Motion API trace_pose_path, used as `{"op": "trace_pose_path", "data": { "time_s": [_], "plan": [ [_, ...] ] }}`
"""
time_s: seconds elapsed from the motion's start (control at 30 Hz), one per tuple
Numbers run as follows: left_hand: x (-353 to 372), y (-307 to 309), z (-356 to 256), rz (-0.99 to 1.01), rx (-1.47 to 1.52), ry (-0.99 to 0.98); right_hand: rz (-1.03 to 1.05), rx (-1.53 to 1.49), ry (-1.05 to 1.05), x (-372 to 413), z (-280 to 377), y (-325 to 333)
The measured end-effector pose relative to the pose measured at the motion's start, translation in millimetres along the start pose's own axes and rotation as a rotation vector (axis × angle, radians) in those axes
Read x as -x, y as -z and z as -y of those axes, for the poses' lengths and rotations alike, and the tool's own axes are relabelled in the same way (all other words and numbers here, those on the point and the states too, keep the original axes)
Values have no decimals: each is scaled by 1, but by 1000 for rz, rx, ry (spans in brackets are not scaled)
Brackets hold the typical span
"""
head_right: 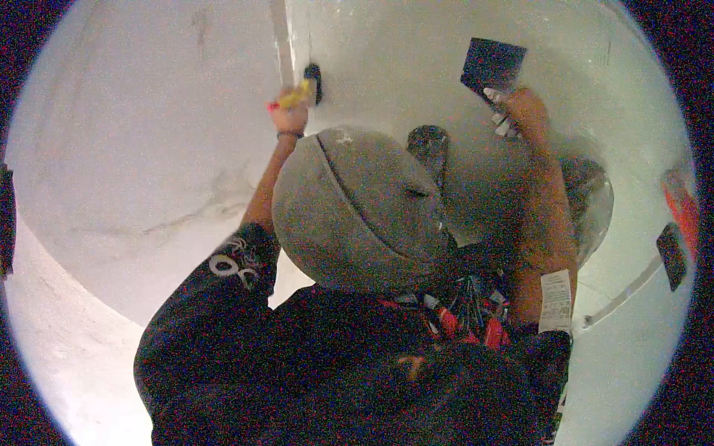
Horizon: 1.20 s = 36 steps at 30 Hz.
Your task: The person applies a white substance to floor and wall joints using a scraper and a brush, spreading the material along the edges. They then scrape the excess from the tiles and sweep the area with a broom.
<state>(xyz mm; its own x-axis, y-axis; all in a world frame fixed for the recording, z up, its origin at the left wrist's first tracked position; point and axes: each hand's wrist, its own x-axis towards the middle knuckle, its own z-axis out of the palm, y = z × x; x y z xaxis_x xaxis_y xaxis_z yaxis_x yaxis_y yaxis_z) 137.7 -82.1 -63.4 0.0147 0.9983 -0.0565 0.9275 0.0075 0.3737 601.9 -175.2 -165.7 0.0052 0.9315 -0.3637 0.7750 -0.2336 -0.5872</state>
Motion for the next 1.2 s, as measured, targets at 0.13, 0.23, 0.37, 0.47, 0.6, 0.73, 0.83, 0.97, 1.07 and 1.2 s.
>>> {"op": "trace_pose_path", "data": {
  "time_s": [0.13,0.23,0.37,0.47,0.6,0.73,0.83,0.97,1.07,1.2],
  "plan": [
    [86,41,-8,232,45,373,323,-367,-399,1,41,36],
    [101,47,8,400,-314,288,315,-413,-390,-3,42,39],
    [21,61,7,225,-306,-71,366,-554,-512,0,50,38],
    [-59,57,-29,-12,-323,-272,375,-481,-326,-3,26,26],
    [-82,3,-3,97,-316,6,391,-459,-470,3,41,32],
    [78,-5,43,-118,-83,-205,306,-367,-349,0,35,30],
    [191,26,36,261,-205,387,276,-228,-163,-5,-17,-3],
    [225,37,63,370,-327,591,243,-44,151,-17,-46,-19],
    [161,46,50,378,-363,480,226,117,166,-20,-57,-24],
    [38,61,-18,-53,-173,163,325,21,242,-17,-44,-15]
  ]
}}
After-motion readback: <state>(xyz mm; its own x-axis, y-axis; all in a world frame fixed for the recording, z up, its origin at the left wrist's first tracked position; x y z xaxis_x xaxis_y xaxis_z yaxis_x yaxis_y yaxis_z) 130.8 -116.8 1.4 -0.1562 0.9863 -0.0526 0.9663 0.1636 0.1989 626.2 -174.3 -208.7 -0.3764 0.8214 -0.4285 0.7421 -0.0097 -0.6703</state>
